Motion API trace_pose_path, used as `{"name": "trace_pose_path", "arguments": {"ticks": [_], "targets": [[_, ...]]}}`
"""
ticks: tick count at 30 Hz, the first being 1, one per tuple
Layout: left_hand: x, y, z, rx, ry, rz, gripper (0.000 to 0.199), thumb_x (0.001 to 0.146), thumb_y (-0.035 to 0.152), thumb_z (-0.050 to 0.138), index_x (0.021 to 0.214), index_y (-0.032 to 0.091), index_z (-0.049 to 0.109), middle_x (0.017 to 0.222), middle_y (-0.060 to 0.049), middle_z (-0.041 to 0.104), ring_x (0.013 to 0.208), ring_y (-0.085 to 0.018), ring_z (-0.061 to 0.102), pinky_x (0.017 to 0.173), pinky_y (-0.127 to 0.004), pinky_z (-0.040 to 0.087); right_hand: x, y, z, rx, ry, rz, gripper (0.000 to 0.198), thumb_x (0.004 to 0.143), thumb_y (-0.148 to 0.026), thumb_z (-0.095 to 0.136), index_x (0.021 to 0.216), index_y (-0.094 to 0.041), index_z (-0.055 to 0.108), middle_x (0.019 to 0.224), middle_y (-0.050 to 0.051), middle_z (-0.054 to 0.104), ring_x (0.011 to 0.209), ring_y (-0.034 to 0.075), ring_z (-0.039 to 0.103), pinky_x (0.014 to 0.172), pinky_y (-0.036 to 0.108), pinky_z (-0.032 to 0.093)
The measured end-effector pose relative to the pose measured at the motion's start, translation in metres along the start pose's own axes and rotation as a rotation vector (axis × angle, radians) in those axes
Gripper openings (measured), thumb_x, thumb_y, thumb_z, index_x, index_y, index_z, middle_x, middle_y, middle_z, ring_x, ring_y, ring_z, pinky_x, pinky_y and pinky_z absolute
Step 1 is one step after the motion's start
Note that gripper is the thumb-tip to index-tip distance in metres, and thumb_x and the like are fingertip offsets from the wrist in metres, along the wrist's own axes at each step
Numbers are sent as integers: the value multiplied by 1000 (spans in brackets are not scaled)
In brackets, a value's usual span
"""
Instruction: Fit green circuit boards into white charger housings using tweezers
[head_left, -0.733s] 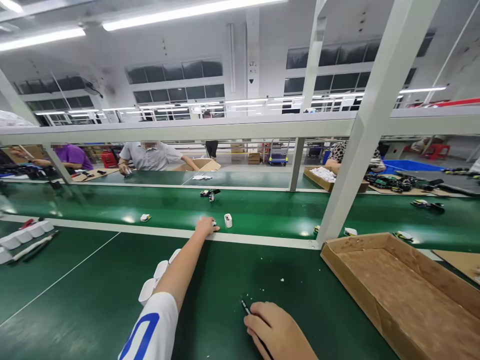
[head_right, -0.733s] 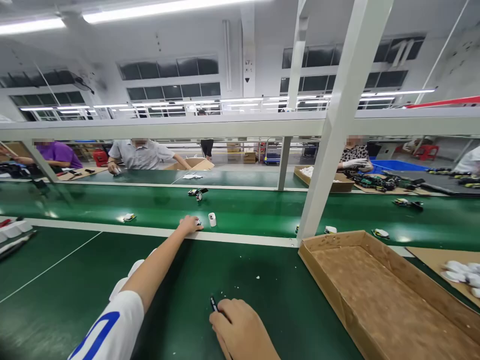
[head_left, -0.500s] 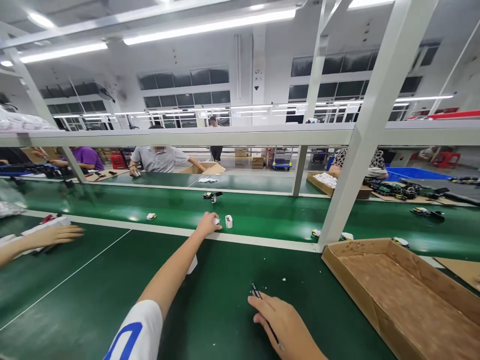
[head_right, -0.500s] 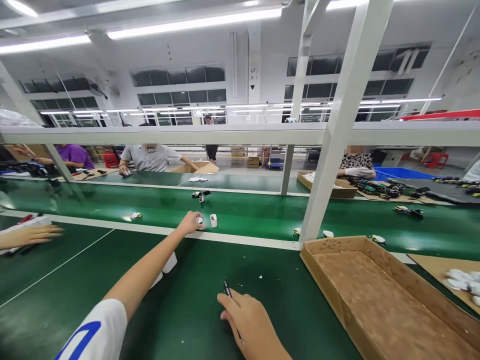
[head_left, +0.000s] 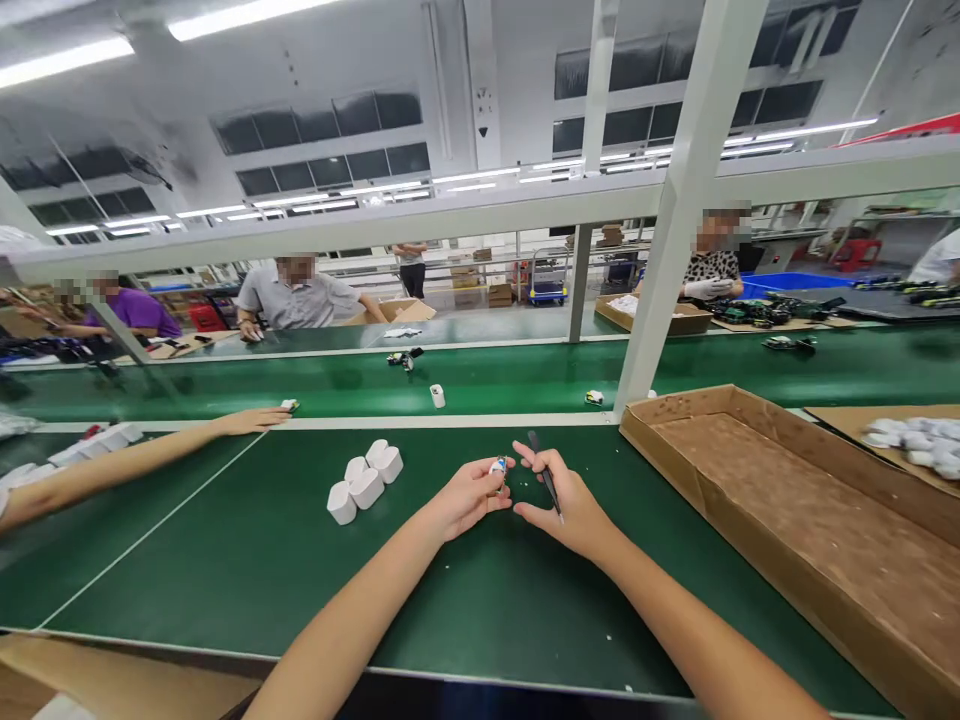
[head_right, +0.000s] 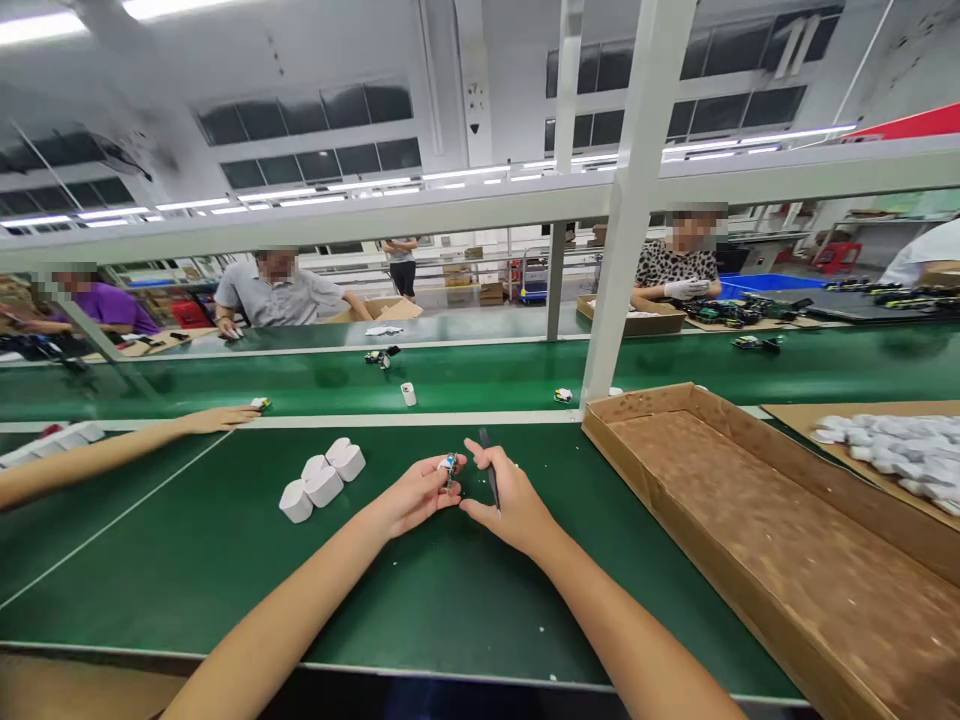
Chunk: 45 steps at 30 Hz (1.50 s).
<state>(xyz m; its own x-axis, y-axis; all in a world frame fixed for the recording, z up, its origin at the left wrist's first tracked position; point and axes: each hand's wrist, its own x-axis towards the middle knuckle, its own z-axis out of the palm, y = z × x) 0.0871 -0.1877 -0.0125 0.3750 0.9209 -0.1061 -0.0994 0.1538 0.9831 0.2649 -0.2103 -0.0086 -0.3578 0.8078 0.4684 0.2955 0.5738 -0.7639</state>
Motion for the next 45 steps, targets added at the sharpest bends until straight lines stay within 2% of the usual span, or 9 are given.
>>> {"name": "trace_pose_path", "arguments": {"ticks": [11, 13, 16, 19, 23, 32, 36, 40, 45], "targets": [[-9, 0, -2, 45, -141, -146, 66, 67, 74, 54, 83, 11, 65, 66, -4, 55, 52, -11, 49, 58, -31, 48, -6, -4, 16, 73, 82, -4, 30, 74, -30, 68, 79, -25, 39, 106, 10, 68, 102, 24, 64, 86, 40, 50], [-10, 12, -15, 310, -1, -26, 58, 78, 68, 46, 84, 14, 66, 75, -6, 59, 59, -13, 51, 63, -33, 48, -5, -3, 15, 225, 135, 92, 36, 71, -36, 72, 79, -25, 39, 105, 9, 69, 95, 23, 66, 84, 38, 51], [-14, 32, -45, 1016, 469, 230, 30, 79, 39, 62, 101, 20, 64, 106, -10, 59, 95, -24, 52, 88, -41, 42, -3, -4, 13, 521, 178, 311, 45, 65, -41, 79, 79, -25, 39, 100, 6, 71, 90, 21, 67, 77, 35, 54], [-18, 43, -74, 1436, 788, 39, 32, 74, 30, 67, 103, 17, 64, 111, -15, 55, 108, -35, 44, 89, -49, 37, -2, -8, 11, 745, 193, 510, 47, 63, -42, 81, 78, -24, 41, 91, 3, 72, 81, 21, 68, 72, 35, 55], [-23, 45, -94, 1522, 900, -160, 28, 67, 34, 73, 85, 13, 66, 104, -19, 55, 105, -40, 43, 85, -54, 33, 0, -13, 10, 883, 177, 627, 43, 64, -44, 79, 74, -22, 43, 89, 4, 72, 74, 21, 70, 68, 34, 55], [-24, 47, -101, 1379, 897, -113, 16, 69, 17, 63, 55, 12, 57, 96, -19, 58, 107, -43, 41, 84, -61, 25, 1, -15, 6, 983, 126, 658, 37, 67, -49, 75, 72, -21, 52, 87, 6, 73, 68, 14, 65, 67, 27, 53], [-16, 45, -85, 1281, 702, 52, 14, 71, 22, 61, 61, 14, 56, 96, -12, 61, 101, -32, 49, 88, -50, 32, 1, -17, 3, 986, 123, 615, 42, 63, -45, 79, 71, -22, 45, 92, 2, 72, 69, 13, 65, 70, 28, 53], [-5, 29, -57, 1124, 463, 157, 18, 72, 34, 63, 71, 18, 54, 71, 2, 58, 68, -14, 54, 66, -26, 41, 2, -19, 2, 961, 146, 619, 42, 67, -47, 75, 71, -23, 41, 92, 2, 72, 55, 11, 56, 53, 26, 47], [0, 8, -30, 843, 338, 338, 32, 67, 24, 65, 97, 20, 54, 86, 1, 58, 76, -15, 57, 69, -25, 44, 2, -18, 2, 997, 202, 645, 43, 66, -41, 77, 68, -22, 38, 86, 0, 72, 37, 3, 31, 38, 20, 23]]}}
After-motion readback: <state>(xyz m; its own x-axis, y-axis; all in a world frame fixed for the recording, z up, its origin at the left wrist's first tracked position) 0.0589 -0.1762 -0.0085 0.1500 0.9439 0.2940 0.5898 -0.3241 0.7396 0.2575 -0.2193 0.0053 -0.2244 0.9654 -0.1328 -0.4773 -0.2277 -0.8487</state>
